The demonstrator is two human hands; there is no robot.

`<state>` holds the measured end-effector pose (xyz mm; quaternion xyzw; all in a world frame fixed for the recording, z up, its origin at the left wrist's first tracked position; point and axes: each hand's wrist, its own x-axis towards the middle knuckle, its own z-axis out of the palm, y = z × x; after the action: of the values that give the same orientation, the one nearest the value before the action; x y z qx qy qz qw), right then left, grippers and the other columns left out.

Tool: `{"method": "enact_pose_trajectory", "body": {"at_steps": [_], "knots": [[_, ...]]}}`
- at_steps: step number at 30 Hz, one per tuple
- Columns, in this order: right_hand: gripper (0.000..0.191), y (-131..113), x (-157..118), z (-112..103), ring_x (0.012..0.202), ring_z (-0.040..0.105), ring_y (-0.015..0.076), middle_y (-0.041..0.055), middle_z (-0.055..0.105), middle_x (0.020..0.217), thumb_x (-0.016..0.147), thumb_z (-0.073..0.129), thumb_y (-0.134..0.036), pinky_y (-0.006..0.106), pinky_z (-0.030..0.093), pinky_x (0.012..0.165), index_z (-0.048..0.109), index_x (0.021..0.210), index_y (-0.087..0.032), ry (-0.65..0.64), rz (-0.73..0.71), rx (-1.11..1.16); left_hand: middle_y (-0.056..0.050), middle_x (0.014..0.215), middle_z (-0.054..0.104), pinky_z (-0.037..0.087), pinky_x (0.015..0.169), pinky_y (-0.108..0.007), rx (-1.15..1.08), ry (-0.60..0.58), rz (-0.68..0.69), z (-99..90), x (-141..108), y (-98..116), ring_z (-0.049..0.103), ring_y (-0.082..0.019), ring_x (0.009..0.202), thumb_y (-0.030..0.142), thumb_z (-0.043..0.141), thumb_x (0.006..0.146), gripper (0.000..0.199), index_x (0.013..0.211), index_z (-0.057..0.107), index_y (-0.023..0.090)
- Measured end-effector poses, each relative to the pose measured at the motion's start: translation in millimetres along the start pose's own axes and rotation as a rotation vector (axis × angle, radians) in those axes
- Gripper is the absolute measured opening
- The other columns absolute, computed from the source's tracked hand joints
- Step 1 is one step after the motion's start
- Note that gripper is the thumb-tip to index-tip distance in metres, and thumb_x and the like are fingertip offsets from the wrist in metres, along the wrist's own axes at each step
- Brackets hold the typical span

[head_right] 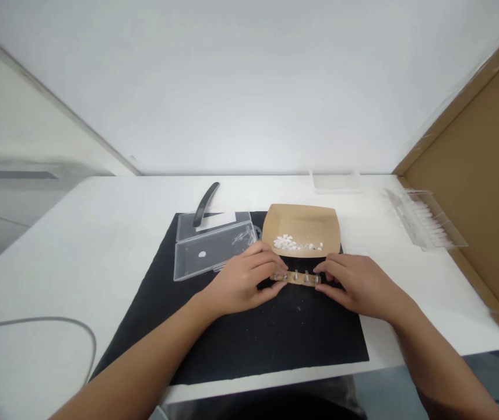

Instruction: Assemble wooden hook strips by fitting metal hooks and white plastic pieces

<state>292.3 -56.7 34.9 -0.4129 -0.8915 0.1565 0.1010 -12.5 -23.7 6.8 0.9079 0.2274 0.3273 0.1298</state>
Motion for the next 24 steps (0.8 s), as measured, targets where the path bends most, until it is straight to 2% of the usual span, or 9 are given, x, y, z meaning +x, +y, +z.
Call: {"method": "enact_pose_trajectory", "body": {"at_steps": [15, 24], "knots": [[0.025, -0.8, 0.0, 0.6, 0.081, 0.068, 0.0177, 0.0030, 0.072, 0.096, 0.104, 0.062, -0.035, 0.030, 0.050, 0.071, 0.064, 0.127, -0.026, 0.016, -0.010, 0.023, -0.009, 0.101, 0.077, 0.059, 0.087, -0.036, 0.010, 0.042, -0.039, 1.1, 0.8, 1.0, 0.066, -0.022, 0.098, 0.021, 0.068, 0.100, 0.005, 0.103, 0.068, 0.018], [0.025, 0.4, 0.5, 0.1, 0.081, 0.068, 0.0182, 0.0036, 0.072, 0.096, 0.104, 0.061, -0.036, 0.030, 0.051, 0.070, 0.065, 0.126, -0.026, 0.013, -0.015, 0.023, -0.009, 0.101, 0.076, 0.058, 0.088, -0.037, 0.025, 0.003, -0.043, 1.3, -0.6, -0.1, 0.065, -0.023, 0.099, 0.023, 0.066, 0.101, 0.007, 0.104, 0.068, 0.017]]}}
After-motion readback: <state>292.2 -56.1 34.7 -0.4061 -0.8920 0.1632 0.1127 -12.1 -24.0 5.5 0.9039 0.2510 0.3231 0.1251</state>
